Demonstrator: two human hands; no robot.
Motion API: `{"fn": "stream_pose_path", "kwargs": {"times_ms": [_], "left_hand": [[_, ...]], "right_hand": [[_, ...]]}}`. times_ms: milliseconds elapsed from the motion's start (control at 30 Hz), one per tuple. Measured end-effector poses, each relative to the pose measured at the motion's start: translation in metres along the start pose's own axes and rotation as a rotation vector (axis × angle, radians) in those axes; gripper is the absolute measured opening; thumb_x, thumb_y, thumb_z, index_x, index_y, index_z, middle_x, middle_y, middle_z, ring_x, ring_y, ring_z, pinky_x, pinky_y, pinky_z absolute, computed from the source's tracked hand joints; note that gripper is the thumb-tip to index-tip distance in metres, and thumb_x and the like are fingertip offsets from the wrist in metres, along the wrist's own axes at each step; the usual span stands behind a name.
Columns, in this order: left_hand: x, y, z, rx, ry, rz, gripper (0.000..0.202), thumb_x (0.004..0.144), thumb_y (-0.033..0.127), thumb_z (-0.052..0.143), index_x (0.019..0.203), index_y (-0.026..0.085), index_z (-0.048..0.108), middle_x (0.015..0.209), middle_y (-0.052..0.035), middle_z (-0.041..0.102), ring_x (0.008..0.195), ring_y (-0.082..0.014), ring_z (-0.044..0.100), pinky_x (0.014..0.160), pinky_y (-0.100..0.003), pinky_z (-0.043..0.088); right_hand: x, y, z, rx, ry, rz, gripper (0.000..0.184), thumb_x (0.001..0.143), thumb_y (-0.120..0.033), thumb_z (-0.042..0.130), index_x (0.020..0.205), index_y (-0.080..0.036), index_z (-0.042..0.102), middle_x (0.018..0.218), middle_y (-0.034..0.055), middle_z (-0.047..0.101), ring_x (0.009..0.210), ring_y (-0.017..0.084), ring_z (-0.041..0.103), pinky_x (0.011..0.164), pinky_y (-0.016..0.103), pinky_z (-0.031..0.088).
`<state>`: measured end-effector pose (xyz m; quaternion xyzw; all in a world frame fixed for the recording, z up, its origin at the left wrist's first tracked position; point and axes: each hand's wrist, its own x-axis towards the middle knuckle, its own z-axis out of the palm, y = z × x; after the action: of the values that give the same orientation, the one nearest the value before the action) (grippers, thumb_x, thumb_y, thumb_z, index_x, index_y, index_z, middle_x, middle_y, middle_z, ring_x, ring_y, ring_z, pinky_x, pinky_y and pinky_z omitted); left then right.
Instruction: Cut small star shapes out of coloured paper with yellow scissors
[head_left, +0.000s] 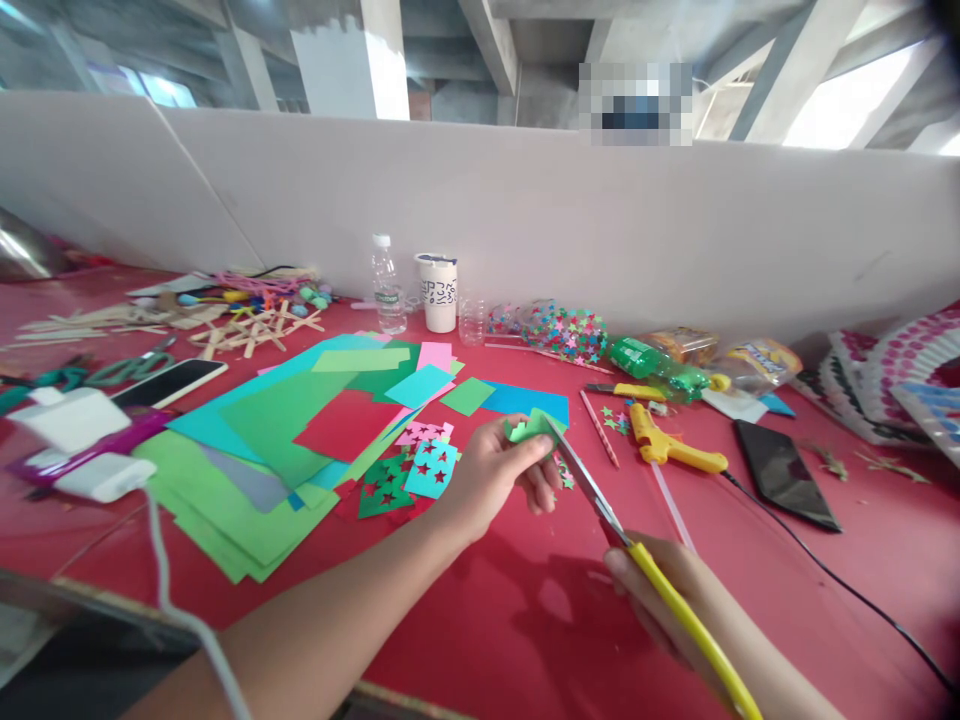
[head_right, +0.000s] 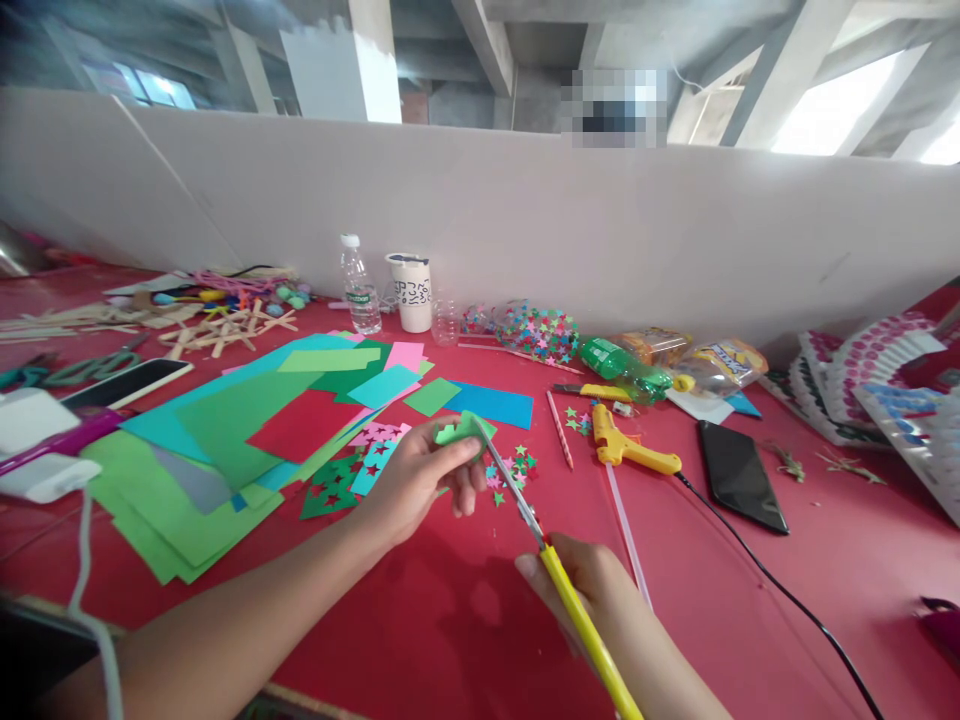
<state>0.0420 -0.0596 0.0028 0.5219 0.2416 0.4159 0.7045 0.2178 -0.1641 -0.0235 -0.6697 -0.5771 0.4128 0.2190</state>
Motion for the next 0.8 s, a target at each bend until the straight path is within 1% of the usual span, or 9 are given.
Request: {"fn": "stream_pose_path", "kwargs": {"times_ms": [233, 367, 600, 800], "left_hand": [[0.0, 0.0015, 0.0004, 0.003, 0.006, 0.0, 0.016, 0.082, 0.026, 0.058, 0.072, 0.015, 0.053, 0.055, -0.0009, 0.064, 0.037, -0.0102, 0.057, 0.035, -0.018, 0.042], [-0.0001, 0.0019, 0.0006, 0.012, 0.016, -0.006, 0.016, 0.081, 0.027, 0.058, 0.071, 0.015, 0.053, 0.055, -0.0011, 0.064, 0.037, -0.0104, 0.057, 0.035, -0.018, 0.042], [0.0003, 0.0028, 0.0005, 0.026, 0.032, -0.013, 0.017, 0.08, 0.028, 0.059, 0.071, 0.016, 0.053, 0.054, -0.0005, 0.063, 0.037, -0.0105, 0.056, 0.036, -0.019, 0.041], [0.0017, 0.0006, -0.0013, 0.022, 0.031, -0.017, 0.017, 0.08, 0.029, 0.059, 0.071, 0.016, 0.053, 0.055, -0.0004, 0.063, 0.038, -0.0109, 0.056, 0.038, -0.021, 0.043]], "right_hand": [[0.001, 0.0003, 0.0008, 0.01, 0.0, 0.019, 0.048, 0.082, -0.065, 0.04, 0.061, -0.022, 0.039, 0.04, -0.0074, 0.036, 0.034, 0.008, 0.034, 0.034, 0.019, 0.024], [0.0007, -0.001, 0.0004, 0.015, -0.008, 0.024, 0.049, 0.081, -0.067, 0.04, 0.061, -0.022, 0.038, 0.039, -0.0069, 0.038, 0.034, 0.008, 0.033, 0.035, 0.019, 0.024], [0.0017, -0.0033, 0.0002, -0.013, 0.003, 0.02, 0.055, 0.079, -0.074, 0.036, 0.061, -0.022, 0.04, 0.039, -0.0065, 0.037, 0.032, 0.008, 0.033, 0.034, 0.02, 0.023], [0.0042, -0.001, 0.0016, -0.003, 0.02, 0.011, 0.052, 0.078, -0.071, 0.044, 0.061, -0.022, 0.039, 0.039, -0.0076, 0.035, 0.033, 0.008, 0.033, 0.034, 0.02, 0.022]]}}
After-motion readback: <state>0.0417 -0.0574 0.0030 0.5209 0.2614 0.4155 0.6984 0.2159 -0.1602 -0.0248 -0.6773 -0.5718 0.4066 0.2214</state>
